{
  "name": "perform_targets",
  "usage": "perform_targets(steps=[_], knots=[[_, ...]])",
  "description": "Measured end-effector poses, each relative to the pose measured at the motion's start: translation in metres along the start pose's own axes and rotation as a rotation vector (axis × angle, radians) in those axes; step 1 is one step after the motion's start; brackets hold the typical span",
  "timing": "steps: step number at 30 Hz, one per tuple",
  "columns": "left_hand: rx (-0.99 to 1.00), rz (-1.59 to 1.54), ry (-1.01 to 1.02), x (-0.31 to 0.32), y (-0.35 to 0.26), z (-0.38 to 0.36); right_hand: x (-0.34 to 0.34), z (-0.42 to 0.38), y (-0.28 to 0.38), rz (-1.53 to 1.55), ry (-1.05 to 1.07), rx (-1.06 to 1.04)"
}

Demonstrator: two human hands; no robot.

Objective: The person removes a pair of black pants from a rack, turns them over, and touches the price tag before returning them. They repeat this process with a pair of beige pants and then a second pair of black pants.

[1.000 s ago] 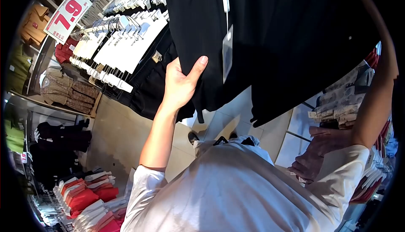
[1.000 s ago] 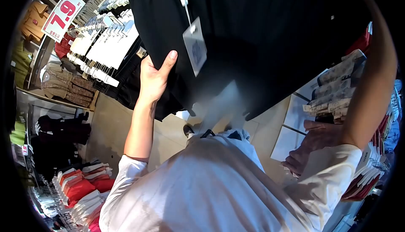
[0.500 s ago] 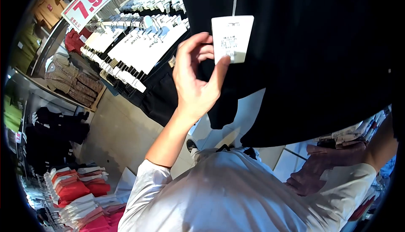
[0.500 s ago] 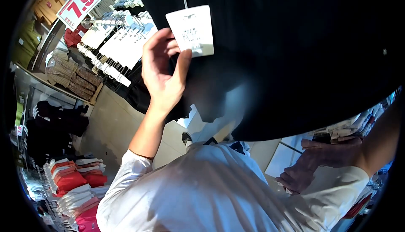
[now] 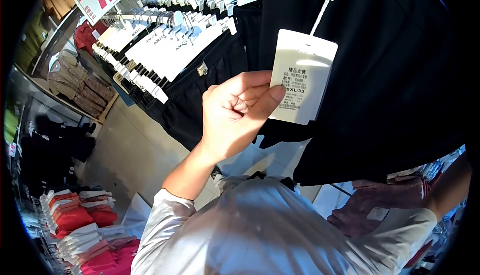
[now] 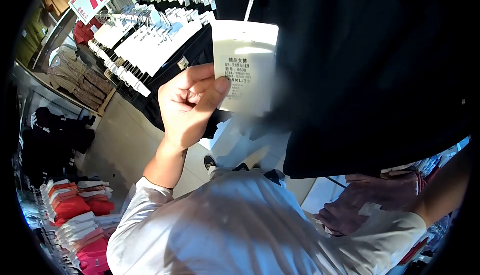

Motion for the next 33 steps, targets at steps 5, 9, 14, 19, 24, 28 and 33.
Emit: perform_targets(steps=[5, 9, 14, 19, 24, 28, 33], knots=[[-0.017, -0.078, 0.006, 0.006, 0.001, -0.003, 0.026, -0.006, 0.061, -0.297, -0.363, 0.040], [-0.184, -0.260, 0.000, 0.004, 0.019, 0.001, 0.029, -0.014, 0.018, 0.542, -0.210, -0.023], [-0.559, -0.700, 0.205, 0.012, 0.011, 0.004, 0.025, -0.018, 0.035, 0.799, -0.211, -0.258], [-0.700, -0.714, 0.312, 0.008, 0.010, -0.002, 0.033, -0.023, 0.036, 0.725, -0.037, 0.016], [-0.876, -1.104, 0.328, 0.010, 0.024, -0.006, 0.033, -0.029, 0.052, 0.726, -0.160, -0.027], [-0.758, -0.790, 0.363, 0.009, 0.039, -0.010, 0.031, -0.028, 0.049, 0.834, 0.008, 0.081], [-0.419, -0.110, 0.312, -0.007, 0.089, -0.035, 0.031, -0.033, 0.056, 0.740, -0.153, -0.076]])
Point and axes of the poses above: each hand's wrist, its own z-axis towards the middle knuckle, its own x-axis out of the palm, y = z × x, the point moved 1 cm from there along z, towards the middle knuckle, and after that the axes turned 8 degrees about -y, right-handed, at the moved point
